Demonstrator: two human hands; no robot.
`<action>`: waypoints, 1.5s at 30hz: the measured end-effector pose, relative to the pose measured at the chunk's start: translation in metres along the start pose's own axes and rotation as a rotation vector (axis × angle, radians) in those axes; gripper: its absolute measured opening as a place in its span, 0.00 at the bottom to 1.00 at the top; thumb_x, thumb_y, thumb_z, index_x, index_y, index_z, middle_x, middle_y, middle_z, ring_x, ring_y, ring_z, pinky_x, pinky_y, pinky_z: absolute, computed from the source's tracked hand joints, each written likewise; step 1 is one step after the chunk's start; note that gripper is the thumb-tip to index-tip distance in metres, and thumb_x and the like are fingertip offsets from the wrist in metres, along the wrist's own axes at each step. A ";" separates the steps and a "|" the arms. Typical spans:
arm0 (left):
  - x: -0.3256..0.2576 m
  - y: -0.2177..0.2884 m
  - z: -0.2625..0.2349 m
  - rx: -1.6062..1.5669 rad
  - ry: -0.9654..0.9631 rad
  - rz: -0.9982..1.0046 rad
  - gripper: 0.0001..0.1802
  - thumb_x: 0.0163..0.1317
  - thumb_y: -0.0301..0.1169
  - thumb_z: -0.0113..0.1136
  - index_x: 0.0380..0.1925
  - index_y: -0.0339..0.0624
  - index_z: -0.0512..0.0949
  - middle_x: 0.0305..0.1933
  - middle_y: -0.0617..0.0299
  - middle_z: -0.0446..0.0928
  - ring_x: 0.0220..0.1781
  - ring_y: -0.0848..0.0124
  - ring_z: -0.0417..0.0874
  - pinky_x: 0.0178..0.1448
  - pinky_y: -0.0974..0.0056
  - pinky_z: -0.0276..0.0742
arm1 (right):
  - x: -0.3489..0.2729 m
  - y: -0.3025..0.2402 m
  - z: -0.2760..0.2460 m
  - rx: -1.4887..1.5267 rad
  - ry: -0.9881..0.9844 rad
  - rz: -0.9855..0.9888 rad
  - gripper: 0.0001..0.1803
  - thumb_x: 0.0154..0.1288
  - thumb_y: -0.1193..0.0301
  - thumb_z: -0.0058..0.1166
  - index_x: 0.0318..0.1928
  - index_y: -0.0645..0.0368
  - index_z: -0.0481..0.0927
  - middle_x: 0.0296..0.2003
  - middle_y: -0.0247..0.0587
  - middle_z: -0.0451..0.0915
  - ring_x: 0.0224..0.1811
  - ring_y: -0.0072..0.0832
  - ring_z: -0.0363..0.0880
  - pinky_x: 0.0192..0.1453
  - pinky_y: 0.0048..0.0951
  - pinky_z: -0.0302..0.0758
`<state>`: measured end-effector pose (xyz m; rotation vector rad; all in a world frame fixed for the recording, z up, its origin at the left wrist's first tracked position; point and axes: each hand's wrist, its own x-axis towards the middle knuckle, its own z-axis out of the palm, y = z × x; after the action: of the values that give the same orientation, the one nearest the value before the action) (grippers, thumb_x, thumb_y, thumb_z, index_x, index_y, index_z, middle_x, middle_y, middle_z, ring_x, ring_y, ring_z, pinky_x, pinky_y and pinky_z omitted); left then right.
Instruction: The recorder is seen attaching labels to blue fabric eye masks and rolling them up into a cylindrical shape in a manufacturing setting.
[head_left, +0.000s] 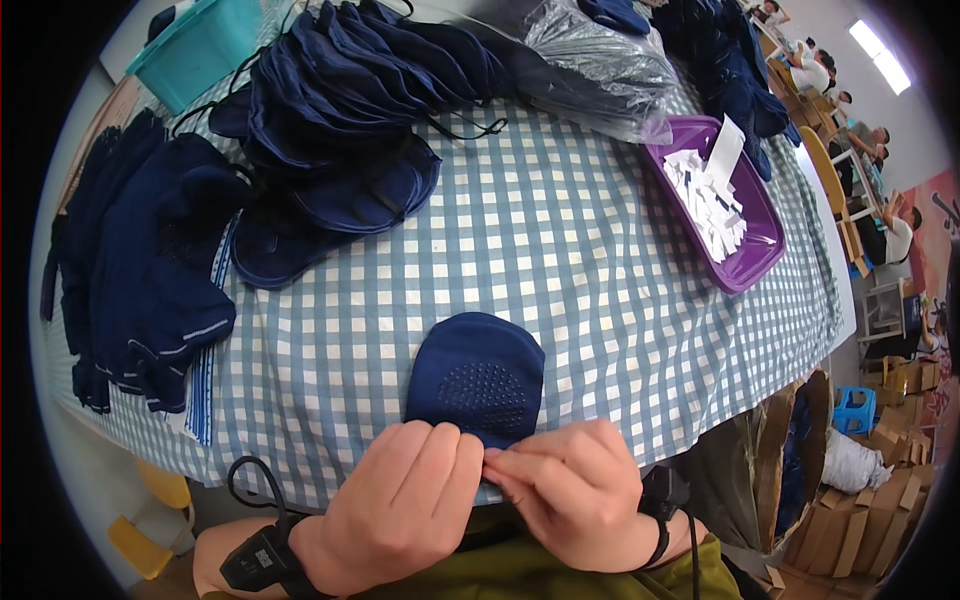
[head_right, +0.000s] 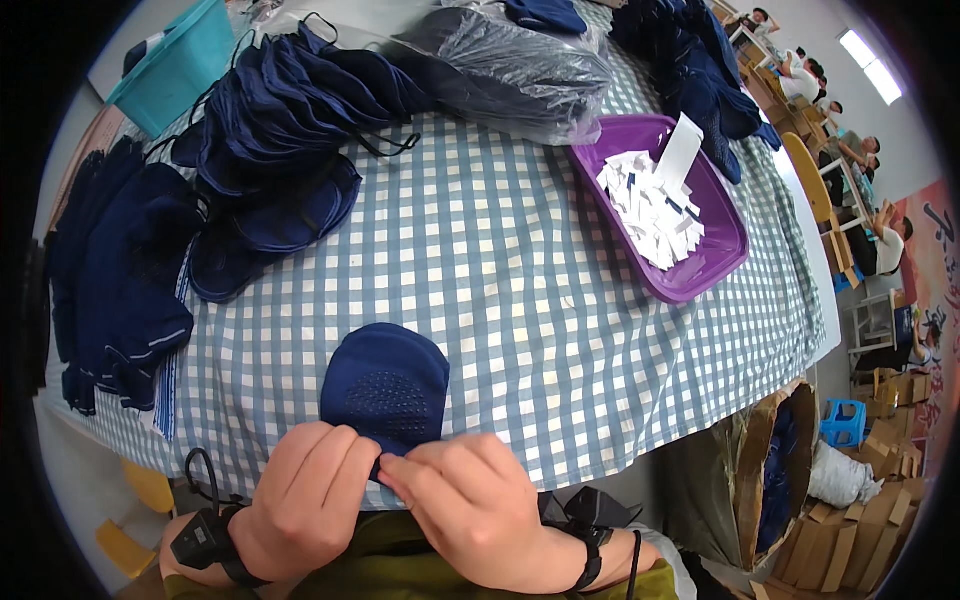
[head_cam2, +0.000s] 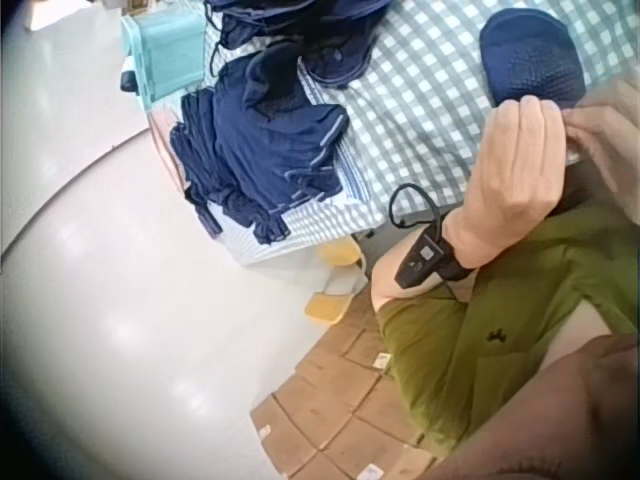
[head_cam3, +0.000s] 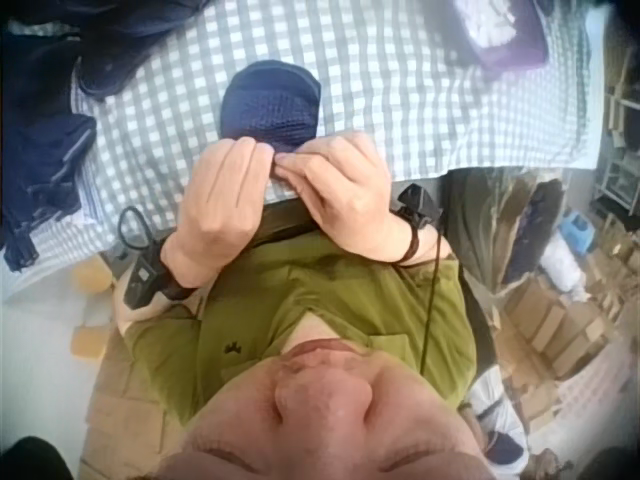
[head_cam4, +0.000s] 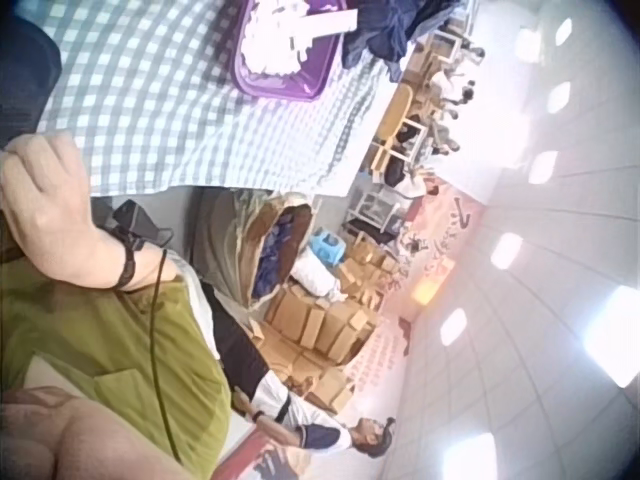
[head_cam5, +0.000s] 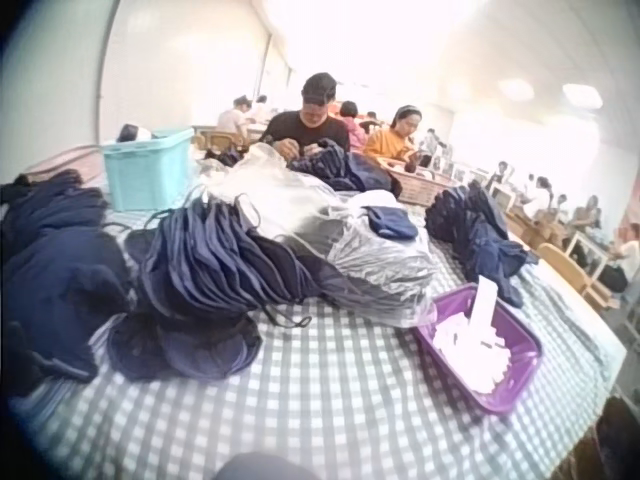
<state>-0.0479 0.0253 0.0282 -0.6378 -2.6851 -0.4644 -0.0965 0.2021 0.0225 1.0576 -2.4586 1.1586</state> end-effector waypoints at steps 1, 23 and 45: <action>0.002 0.000 -0.001 -0.025 -0.013 -0.028 0.18 0.43 0.18 0.63 0.39 0.26 0.79 0.39 0.48 0.78 0.41 0.54 0.80 0.44 0.57 0.80 | -0.003 -0.003 0.000 -0.082 -0.021 -0.004 0.15 0.45 0.72 0.76 0.36 0.54 0.87 0.33 0.32 0.83 0.32 0.28 0.78 0.35 0.25 0.73; -0.007 -0.007 -0.014 -0.101 0.072 0.001 0.16 0.45 0.19 0.65 0.38 0.33 0.84 0.41 0.56 0.80 0.39 0.61 0.83 0.41 0.62 0.82 | 0.012 0.009 0.003 0.142 -0.143 0.221 0.08 0.51 0.73 0.73 0.32 0.55 0.85 0.24 0.31 0.71 0.29 0.29 0.65 0.34 0.30 0.57; 0.003 0.006 -0.002 0.167 -0.056 -0.069 0.18 0.42 0.20 0.64 0.38 0.29 0.79 0.40 0.50 0.77 0.41 0.56 0.80 0.45 0.61 0.80 | -0.012 0.007 0.007 0.021 0.025 -0.044 0.20 0.42 0.70 0.78 0.40 0.57 0.87 0.34 0.33 0.81 0.35 0.29 0.79 0.37 0.27 0.76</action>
<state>-0.0466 0.0304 0.0326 -0.5192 -2.7685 -0.2388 -0.0923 0.2066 0.0080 1.0911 -2.3970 1.1793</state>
